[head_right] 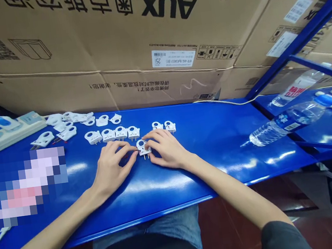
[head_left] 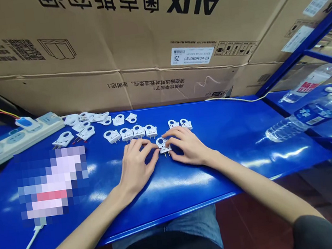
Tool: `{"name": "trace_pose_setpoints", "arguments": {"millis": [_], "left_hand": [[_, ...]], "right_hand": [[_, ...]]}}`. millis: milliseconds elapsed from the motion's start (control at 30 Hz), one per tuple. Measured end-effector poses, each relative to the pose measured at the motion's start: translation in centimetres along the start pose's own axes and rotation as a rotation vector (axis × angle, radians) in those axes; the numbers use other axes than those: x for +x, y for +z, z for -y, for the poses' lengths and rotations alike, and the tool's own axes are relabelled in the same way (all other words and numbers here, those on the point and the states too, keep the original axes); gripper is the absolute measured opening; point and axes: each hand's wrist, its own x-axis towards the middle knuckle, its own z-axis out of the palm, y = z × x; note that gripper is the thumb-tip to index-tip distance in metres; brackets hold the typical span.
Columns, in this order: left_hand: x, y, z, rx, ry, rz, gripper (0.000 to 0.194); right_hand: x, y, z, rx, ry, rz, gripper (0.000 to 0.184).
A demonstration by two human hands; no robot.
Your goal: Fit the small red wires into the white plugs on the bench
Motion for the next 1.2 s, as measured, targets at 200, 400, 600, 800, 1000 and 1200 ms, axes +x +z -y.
{"name": "trace_pose_setpoints", "arguments": {"millis": [200,400,600,800,1000,1200], "left_hand": [[-0.05,0.04,0.1,-0.045,0.038,-0.081,0.02],[-0.01,-0.15,-0.16,-0.039,0.033,-0.108,0.022],[0.05,-0.33,-0.44,-0.031,0.053,-0.165,0.018],[0.11,-0.38,-0.52,-0.046,0.075,-0.155,0.016],[0.2,-0.25,-0.41,-0.043,0.121,-0.203,0.013],[0.21,-0.3,-0.29,0.0,0.154,-0.215,0.011]], "right_hand": [[-0.01,0.03,0.03,0.008,-0.017,-0.041,0.017],[-0.03,-0.11,0.39,0.005,-0.062,-0.087,0.014],[-0.04,-0.2,0.48,0.006,-0.047,-0.073,0.014],[0.0,-0.03,0.38,0.001,-0.073,-0.11,0.013],[-0.01,0.04,0.41,0.021,-0.105,-0.146,0.014],[0.04,0.05,0.63,0.028,-0.125,-0.168,0.014]]}}
